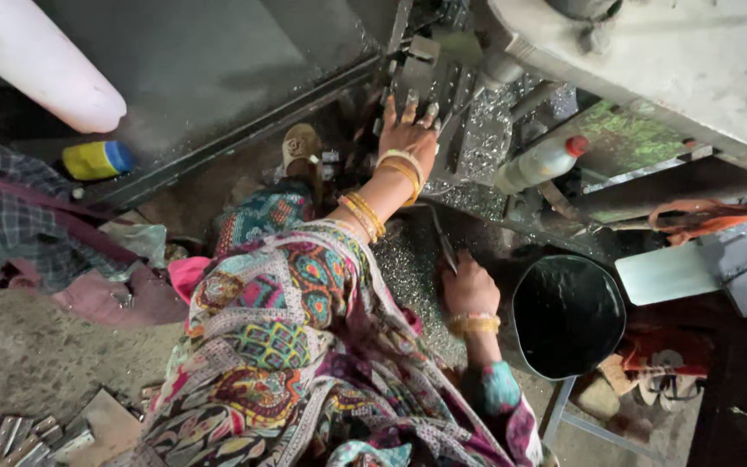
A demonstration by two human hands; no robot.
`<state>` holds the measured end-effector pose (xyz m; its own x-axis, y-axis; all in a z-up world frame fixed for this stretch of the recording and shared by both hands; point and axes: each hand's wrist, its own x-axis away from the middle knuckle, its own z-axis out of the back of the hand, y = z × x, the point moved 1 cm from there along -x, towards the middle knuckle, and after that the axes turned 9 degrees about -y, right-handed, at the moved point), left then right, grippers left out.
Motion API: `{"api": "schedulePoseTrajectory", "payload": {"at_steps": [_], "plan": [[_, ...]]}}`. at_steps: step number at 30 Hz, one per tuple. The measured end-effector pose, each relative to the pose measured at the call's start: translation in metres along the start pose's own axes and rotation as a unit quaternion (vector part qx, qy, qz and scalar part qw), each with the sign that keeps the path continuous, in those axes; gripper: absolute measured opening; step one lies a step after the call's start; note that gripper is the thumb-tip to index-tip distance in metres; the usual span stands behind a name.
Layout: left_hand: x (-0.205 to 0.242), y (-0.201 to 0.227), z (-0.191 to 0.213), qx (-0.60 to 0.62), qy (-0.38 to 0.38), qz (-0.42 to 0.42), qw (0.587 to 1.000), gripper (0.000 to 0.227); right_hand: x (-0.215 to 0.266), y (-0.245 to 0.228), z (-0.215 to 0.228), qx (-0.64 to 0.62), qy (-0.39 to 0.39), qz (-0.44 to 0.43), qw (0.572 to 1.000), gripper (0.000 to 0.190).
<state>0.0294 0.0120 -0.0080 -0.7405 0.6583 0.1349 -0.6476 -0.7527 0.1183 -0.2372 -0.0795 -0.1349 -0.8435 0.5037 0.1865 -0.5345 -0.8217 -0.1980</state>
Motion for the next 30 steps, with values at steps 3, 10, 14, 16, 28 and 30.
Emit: {"api": "schedulePoseTrajectory", "payload": {"at_steps": [3,10,14,16,28,30], "plan": [[0.000,0.001,-0.001,-0.010,0.008,-0.012,1.000,0.048,0.003,-0.004,-0.026,-0.055,0.009,0.002,0.998,0.031],[-0.016,0.006,0.007,-0.022,-0.016,-0.011,1.000,0.053,-0.005,0.009,-0.003,-0.045,-0.004,0.018,0.999,0.027],[-0.023,0.009,-0.003,-0.045,-0.004,0.012,0.999,0.055,0.006,-0.001,0.007,-0.067,-0.054,-0.005,0.996,0.036],[-0.030,0.009,-0.004,-0.039,-0.001,0.004,0.999,0.056,0.006,-0.014,0.001,-0.082,-0.010,0.018,0.996,0.035],[-0.015,0.014,0.007,-0.064,-0.005,0.020,0.998,0.054,0.004,-0.001,-0.035,-0.148,-0.019,0.025,0.989,0.034],[-0.014,0.004,0.012,-0.058,-0.016,0.025,0.998,0.053,0.002,-0.009,-0.040,-0.184,-0.015,0.042,0.982,0.035]]}}
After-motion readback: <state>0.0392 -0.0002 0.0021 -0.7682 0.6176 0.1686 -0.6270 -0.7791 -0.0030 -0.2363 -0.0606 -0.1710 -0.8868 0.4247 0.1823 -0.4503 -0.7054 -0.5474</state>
